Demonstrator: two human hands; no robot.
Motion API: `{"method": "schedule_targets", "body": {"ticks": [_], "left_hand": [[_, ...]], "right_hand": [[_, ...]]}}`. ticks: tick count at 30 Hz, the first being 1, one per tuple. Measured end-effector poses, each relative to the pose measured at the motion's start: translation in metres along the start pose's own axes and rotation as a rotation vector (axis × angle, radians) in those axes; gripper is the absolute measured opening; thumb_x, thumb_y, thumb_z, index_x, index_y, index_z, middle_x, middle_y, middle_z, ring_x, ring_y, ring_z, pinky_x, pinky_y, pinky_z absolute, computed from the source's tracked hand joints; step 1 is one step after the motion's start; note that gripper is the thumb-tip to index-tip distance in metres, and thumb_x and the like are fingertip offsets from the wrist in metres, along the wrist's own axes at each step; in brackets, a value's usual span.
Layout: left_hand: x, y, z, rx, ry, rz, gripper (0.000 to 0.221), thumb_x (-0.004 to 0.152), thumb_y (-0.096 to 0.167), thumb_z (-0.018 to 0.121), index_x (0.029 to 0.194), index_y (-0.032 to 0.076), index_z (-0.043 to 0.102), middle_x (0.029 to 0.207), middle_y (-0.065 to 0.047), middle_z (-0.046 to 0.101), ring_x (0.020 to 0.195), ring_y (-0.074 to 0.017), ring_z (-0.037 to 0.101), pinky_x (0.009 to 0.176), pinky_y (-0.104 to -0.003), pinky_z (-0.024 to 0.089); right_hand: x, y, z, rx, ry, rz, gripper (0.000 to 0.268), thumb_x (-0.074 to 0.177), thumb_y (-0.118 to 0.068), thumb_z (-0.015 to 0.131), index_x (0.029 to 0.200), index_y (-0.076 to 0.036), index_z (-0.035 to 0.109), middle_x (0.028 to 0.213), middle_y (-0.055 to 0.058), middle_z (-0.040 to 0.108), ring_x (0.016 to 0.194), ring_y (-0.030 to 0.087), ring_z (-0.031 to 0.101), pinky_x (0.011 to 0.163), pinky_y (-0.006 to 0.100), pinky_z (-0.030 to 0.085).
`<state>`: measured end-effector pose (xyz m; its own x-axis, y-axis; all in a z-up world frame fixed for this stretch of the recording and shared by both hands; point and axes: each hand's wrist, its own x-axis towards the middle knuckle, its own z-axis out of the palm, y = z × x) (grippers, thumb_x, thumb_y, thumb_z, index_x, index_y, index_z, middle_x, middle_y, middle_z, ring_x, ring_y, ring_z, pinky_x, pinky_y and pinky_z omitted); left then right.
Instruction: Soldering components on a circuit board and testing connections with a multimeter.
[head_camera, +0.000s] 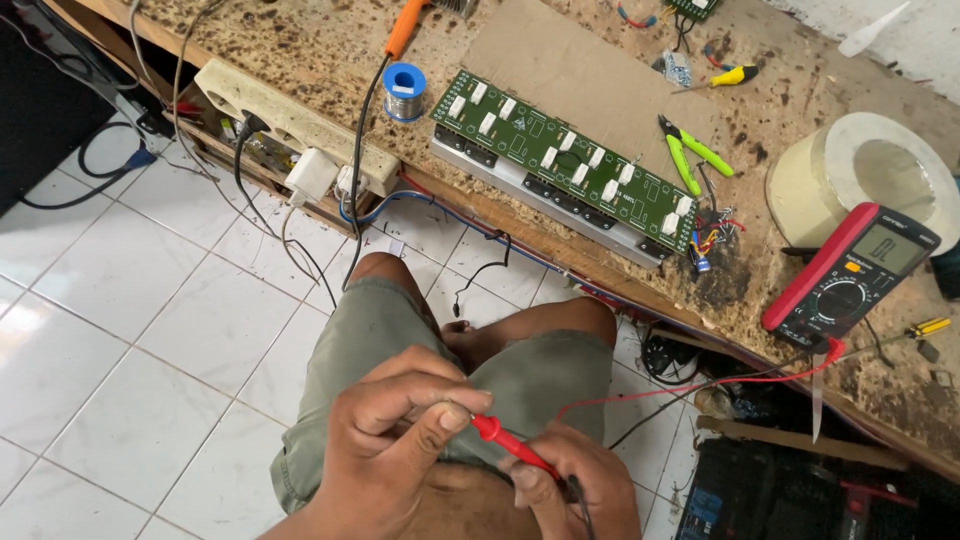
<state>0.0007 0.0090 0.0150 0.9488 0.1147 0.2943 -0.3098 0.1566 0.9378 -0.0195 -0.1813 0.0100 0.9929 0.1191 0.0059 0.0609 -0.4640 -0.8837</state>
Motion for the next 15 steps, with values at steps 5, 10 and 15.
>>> {"method": "schedule_targets", "body": {"ticks": [5, 10, 15], "left_hand": [[0.0, -0.002, 0.003, 0.012, 0.023, 0.019, 0.02, 0.098, 0.022, 0.065, 0.098, 0.008, 0.079, 0.084, -0.007, 0.07, 0.074, -0.0139, 0.065, 0.067, -0.024, 0.053], [-0.002, 0.0, 0.004, 0.018, -0.016, -0.034, 0.022, 0.098, 0.023, 0.065, 0.095, 0.007, 0.08, 0.086, -0.007, 0.071, 0.077, -0.0144, 0.068, 0.065, -0.024, 0.056], [-0.005, -0.005, 0.011, -0.119, 0.019, -0.104, 0.024, 0.099, 0.02, 0.063, 0.103, 0.001, 0.078, 0.092, -0.015, 0.076, 0.084, -0.0217, 0.074, 0.072, -0.031, 0.064]], "right_hand": [[-0.014, 0.009, 0.016, -0.004, 0.244, 0.097, 0.029, 0.078, -0.037, 0.078, 0.097, -0.016, 0.085, 0.07, -0.001, 0.082, 0.049, 0.005, 0.06, 0.045, 0.022, 0.046], [-0.005, -0.004, 0.005, -0.01, 0.134, 0.058, 0.056, 0.094, -0.046, 0.051, 0.05, -0.015, 0.065, 0.045, -0.004, 0.059, 0.039, 0.012, 0.049, 0.046, 0.03, 0.036], [-0.017, 0.026, 0.011, 0.104, 0.244, 0.4, 0.04, 0.079, -0.047, 0.071, 0.078, -0.011, 0.089, 0.067, 0.007, 0.08, 0.048, 0.025, 0.067, 0.048, 0.044, 0.05]]}}
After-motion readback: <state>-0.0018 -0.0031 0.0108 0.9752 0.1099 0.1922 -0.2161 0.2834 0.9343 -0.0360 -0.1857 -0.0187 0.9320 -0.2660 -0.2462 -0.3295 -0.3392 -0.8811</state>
